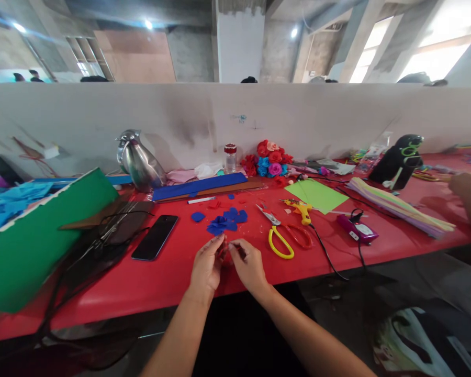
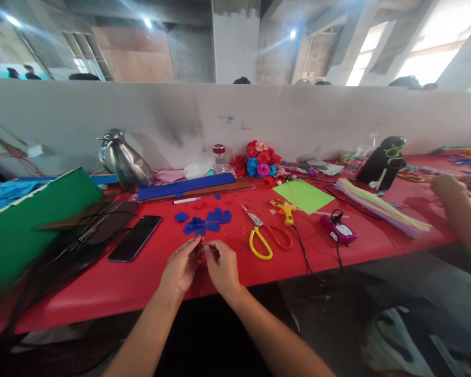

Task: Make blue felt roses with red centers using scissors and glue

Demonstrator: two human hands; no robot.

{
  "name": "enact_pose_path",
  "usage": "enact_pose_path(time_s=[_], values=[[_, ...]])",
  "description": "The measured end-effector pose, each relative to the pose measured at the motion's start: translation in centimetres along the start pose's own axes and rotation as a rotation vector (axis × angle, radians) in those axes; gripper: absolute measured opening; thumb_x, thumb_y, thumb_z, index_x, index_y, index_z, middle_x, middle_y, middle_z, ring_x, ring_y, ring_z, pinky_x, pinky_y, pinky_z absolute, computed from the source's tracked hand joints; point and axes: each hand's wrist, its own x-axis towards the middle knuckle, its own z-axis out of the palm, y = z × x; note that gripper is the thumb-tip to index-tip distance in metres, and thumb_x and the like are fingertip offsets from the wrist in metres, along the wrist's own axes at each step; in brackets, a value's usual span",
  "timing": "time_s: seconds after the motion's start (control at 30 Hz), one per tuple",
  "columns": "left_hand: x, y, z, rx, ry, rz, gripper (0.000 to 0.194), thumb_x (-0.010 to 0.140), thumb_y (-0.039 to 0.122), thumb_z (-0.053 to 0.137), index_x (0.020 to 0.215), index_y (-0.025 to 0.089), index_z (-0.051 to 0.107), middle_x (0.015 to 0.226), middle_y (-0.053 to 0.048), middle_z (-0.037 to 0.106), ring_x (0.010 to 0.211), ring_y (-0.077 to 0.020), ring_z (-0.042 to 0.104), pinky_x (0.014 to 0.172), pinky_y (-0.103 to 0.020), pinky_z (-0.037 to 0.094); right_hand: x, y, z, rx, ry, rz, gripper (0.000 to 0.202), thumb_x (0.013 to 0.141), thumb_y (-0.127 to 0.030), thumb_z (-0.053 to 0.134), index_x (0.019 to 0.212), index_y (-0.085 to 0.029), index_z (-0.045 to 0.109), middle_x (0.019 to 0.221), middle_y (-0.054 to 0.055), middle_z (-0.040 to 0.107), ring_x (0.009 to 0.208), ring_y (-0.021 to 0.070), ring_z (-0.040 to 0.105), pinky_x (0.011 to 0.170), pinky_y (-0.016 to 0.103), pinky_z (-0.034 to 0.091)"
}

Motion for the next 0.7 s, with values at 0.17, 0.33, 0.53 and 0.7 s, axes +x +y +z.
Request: enact_pose_path(time_s=[0.17, 0.33, 0.53, 0.7], values=[[0.3, 0.4, 0.1, -0.022, 0.016, -0.048, 0.013, 0.078, 0.001, 0.062, 0.069, 0.009, 0.066, 0.062, -0.003, 0.065, 0.053, -0.0079, 0.06, 0.05, -0.017, 0.049, 1.2, 0.2, -1.1, 0.02, 0.061, 0.045, 0.028, 0.086, -0.042, 0.052, 0.069, -0.02, 0.055, 0.057, -0.003, 0.052, 0.05, 0.0103, 0.045, 0.049, 0.022, 0.038], [0.8, 1.5, 0.6, -0.014, -0.016, -0.049, 0.012, 0.078, 0.004, 0.062, 0.068, 0.01, 0.063, 0.059, -0.001, 0.061, 0.045, -0.0047, 0.052, 0.036, -0.012, 0.035, 3.5, 0.5, -1.4, 0.049, 0.092, -0.001, 0.02, 0.083, -0.037, 0.053, 0.073, -0.02, 0.055, 0.062, -0.003, 0.054, 0.055, 0.0112, 0.048, 0.053, 0.023, 0.039], [3.7, 3.3, 1.8, 0.071, -0.19, 0.042, 0.015, 0.063, 0.008, 0.076, 0.068, 0.012, 0.062, 0.057, 0.002, 0.059, 0.043, -0.003, 0.047, 0.036, -0.011, 0.031, 8.5, -0.6, -1.2, 0.14, 0.071, -0.078, 0.019, 0.071, -0.026, 0.058, 0.089, -0.02, 0.059, 0.077, 0.0, 0.06, 0.067, 0.0137, 0.055, 0.061, 0.025, 0.045], [7.1, 4.7, 4.0, 0.115, -0.24, 0.055, 0.016, 0.062, 0.009, 0.077, 0.069, 0.011, 0.062, 0.057, 0.001, 0.06, 0.042, -0.0031, 0.046, 0.036, -0.011, 0.028, 13.3, -1.2, -0.6, 0.228, 0.047, -0.098, 0.034, 0.063, -0.024, 0.063, 0.096, -0.02, 0.056, 0.085, -0.001, 0.058, 0.068, 0.012, 0.054, 0.062, 0.024, 0.044]])
